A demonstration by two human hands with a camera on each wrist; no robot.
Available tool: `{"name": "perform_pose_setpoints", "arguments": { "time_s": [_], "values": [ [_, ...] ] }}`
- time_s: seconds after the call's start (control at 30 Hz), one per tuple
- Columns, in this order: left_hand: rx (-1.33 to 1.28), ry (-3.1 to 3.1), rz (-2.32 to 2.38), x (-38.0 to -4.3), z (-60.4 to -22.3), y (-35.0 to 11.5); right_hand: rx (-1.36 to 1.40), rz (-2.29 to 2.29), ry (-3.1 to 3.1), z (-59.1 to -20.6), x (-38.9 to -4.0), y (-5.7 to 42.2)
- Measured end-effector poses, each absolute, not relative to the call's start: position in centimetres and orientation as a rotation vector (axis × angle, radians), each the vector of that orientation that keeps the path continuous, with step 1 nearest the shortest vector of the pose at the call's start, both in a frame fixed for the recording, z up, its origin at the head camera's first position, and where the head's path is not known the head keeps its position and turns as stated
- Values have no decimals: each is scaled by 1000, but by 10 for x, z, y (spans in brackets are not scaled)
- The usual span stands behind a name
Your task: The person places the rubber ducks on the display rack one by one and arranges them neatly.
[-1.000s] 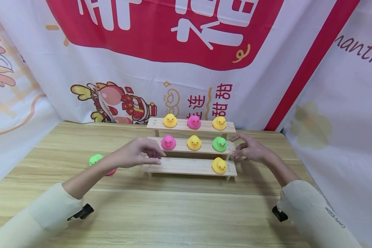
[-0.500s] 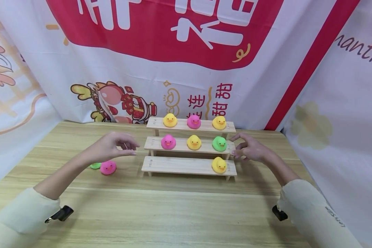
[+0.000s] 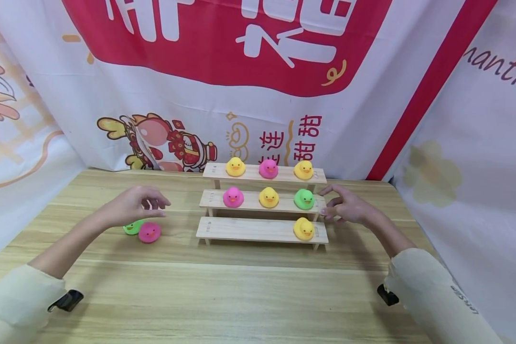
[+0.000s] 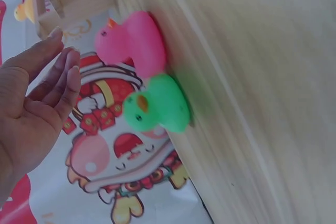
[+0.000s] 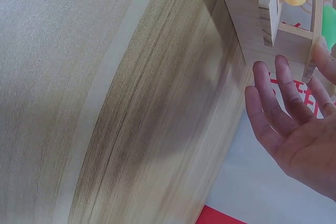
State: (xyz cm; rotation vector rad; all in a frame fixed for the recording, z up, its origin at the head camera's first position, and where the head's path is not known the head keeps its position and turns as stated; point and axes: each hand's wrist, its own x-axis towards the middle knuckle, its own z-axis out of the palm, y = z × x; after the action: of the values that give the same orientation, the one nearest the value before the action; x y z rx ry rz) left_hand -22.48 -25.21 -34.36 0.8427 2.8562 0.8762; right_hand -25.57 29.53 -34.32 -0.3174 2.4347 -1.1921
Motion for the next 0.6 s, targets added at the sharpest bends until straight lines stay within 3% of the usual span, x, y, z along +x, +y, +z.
{"name": "perform_pose_setpoints", "arguments": {
  "time_s": [0.6],
  "values": [
    [665, 2921, 741, -235, -356, -316, -328, -1219, 2421, -344, -256, 297]
  ]
}}
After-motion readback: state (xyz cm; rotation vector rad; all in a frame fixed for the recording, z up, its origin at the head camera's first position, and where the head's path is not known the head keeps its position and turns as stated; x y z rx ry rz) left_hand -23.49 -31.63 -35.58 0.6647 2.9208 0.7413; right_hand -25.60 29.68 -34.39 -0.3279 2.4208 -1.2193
